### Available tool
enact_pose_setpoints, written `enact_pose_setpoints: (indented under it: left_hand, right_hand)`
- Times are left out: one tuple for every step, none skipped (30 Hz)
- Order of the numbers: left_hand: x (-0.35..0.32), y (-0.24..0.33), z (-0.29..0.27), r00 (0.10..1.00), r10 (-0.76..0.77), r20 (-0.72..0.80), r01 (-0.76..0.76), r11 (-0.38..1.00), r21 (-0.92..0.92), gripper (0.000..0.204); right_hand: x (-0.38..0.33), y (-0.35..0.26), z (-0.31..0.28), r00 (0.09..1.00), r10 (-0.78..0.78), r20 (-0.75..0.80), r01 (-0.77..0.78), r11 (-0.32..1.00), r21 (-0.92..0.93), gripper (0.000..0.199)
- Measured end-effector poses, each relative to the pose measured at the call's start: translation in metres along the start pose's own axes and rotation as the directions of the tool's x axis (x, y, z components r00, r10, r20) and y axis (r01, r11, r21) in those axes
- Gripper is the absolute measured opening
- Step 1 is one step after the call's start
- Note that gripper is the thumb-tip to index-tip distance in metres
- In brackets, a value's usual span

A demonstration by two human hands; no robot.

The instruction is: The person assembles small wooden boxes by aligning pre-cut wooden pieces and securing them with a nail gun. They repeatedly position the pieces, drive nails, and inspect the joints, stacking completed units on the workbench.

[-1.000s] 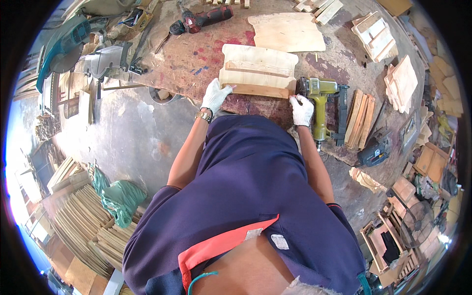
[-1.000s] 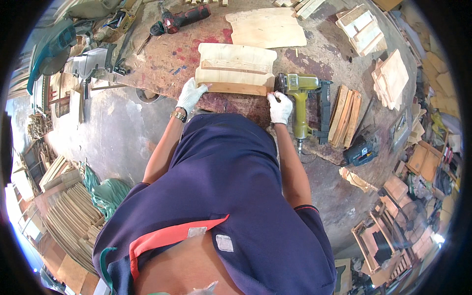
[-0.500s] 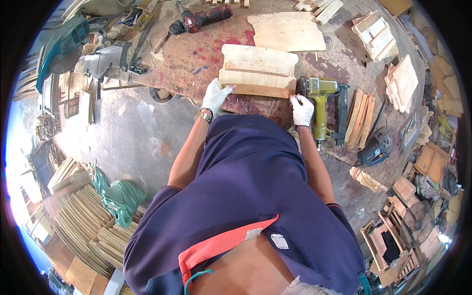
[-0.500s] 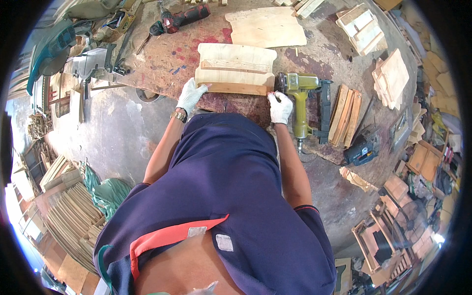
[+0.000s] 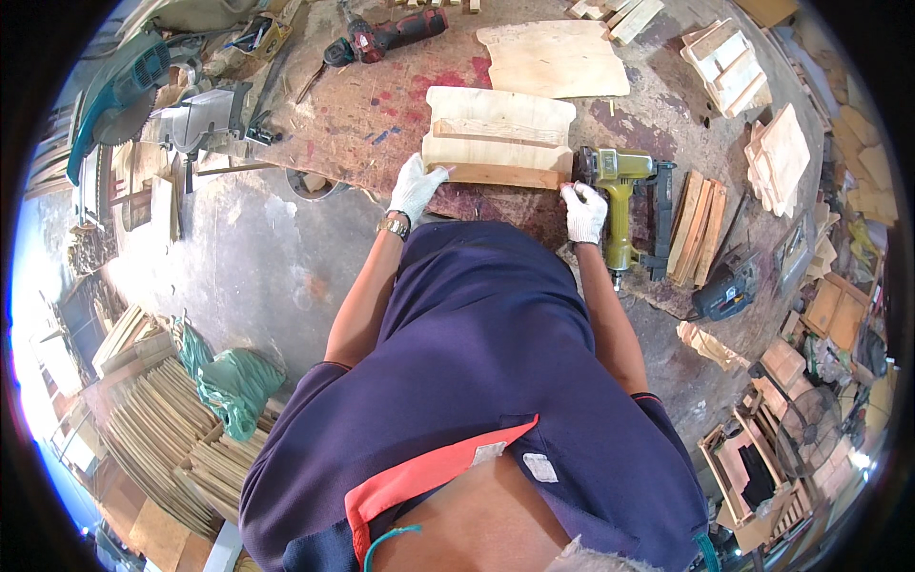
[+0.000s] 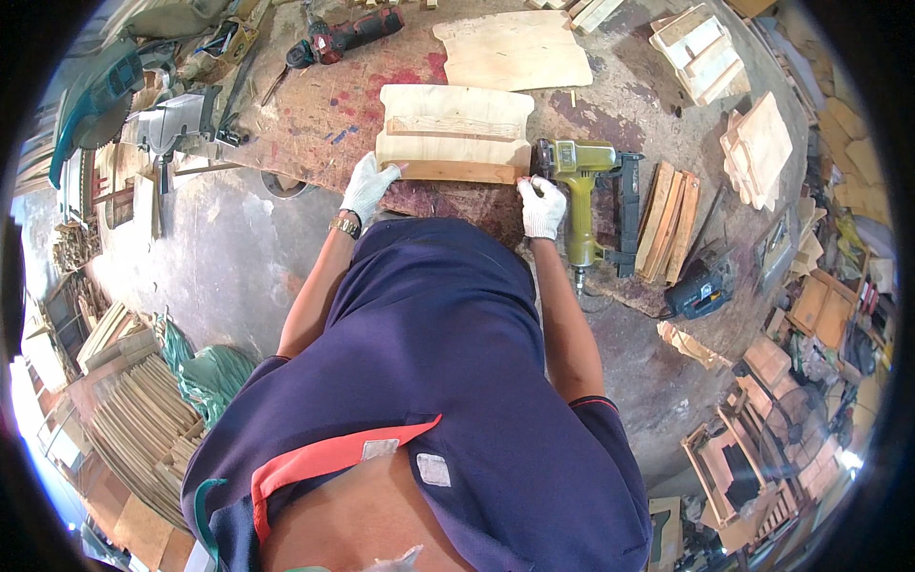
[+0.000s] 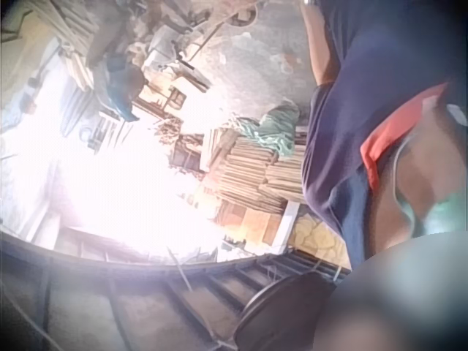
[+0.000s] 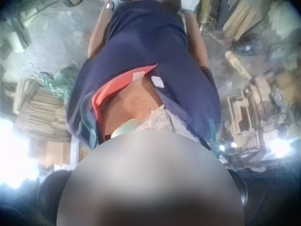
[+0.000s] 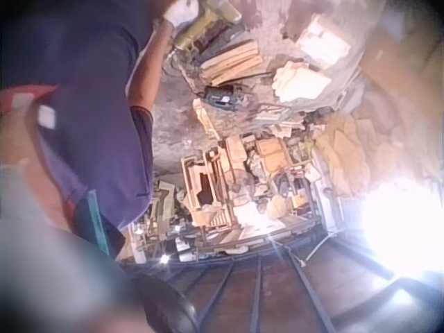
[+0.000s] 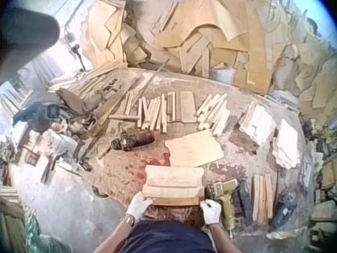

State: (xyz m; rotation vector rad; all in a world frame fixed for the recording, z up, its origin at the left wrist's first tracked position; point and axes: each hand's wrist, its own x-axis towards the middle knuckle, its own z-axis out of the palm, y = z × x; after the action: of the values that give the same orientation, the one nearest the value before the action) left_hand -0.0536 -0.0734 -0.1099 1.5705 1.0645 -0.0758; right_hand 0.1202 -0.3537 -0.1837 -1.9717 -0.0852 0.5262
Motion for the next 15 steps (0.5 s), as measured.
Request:
enact_pose_setpoints:
  left_hand:
    - [0.0,-0.001,0.0,1.0,0.007,-0.003,-0.007,1.0,-0.003,0.031]
    - [0.001,-0.002,0.001,1.0,0.006,-0.004,-0.006,1.0,-0.004,0.031]
    - [0.001,-0.003,0.001,1.0,0.004,-0.005,-0.004,1.0,-0.004,0.031]
    - [0.002,-0.005,0.001,1.0,0.009,-0.006,-0.009,1.0,-0.012,0.031]
    - [0.003,-0.007,0.002,1.0,0.015,-0.007,-0.016,1.0,-0.02,0.032]
    - [0.004,-0.01,0.003,1.0,0.03,-0.005,-0.03,0.999,-0.033,0.032]
    - [0.005,-0.012,0.003,0.998,0.05,-0.027,-0.05,0.999,0.007,0.032]
    - [0.007,-0.014,0.003,0.996,0.079,-0.045,-0.078,0.996,0.043,0.032]
    - [0.008,-0.016,0.004,0.995,0.079,-0.058,-0.074,0.993,0.087,0.032]
    - [0.009,-0.018,0.004,0.986,0.142,-0.084,-0.132,0.984,0.12,0.033]
    - [0.01,-0.02,0.004,0.979,0.175,-0.106,-0.157,0.975,0.16,0.033]
    - [0.011,-0.021,0.004,0.969,0.21,-0.131,-0.182,0.963,0.2,0.033]
    - [0.012,-0.021,0.004,0.974,0.185,-0.132,-0.156,0.967,0.201,0.037]
    - [0.012,-0.021,0.004,0.978,0.157,-0.134,-0.128,0.971,0.202,0.041]
    - [0.011,-0.021,0.004,0.982,0.13,-0.134,-0.101,0.974,0.205,0.044]
  right_hand:
    - [-0.001,-0.001,-0.001,1.0,-0.004,-0.002,0.004,1.0,0.0,0.018]
    - [-0.001,-0.001,-0.001,1.0,-0.004,0.004,0.004,1.0,0.011,0.018]
    - [-0.001,0.0,-0.001,1.0,-0.028,-0.009,0.028,0.999,-0.017,0.018]
    - [-0.001,0.001,-0.001,0.999,-0.048,-0.014,0.047,0.998,-0.033,0.018]
    - [0.0,0.002,0.0,0.998,-0.057,-0.021,0.056,0.997,-0.046,0.018]
    - [0.0,0.003,0.0,0.998,-0.053,-0.017,0.053,0.998,-0.042,0.018]
    - [0.001,0.002,0.001,0.999,-0.038,-0.016,0.038,0.999,-0.034,0.018]
    - [0.0,0.001,0.0,1.0,-0.012,-0.021,0.011,1.0,-0.025,0.018]
    - [0.0,-0.002,-0.001,0.999,-0.039,-0.012,0.038,0.999,-0.03,0.017]
    - [-0.002,-0.006,-0.004,0.998,-0.054,-0.011,0.054,0.998,-0.035,0.017]
    - [-0.003,-0.012,-0.007,1.0,0.014,-0.015,-0.015,0.998,-0.056,0.017]
    - [-0.006,-0.019,-0.013,0.976,-0.188,-0.111,0.169,0.973,-0.159,0.015]
    - [-0.012,-0.027,-0.023,0.931,-0.313,-0.189,0.254,0.925,-0.282,0.013]
    - [-0.016,-0.034,-0.03,0.846,-0.435,-0.309,0.354,0.891,-0.284,0.012]
    - [-0.02,-0.041,-0.042,0.851,-0.429,-0.305,0.229,0.823,-0.52,0.029]
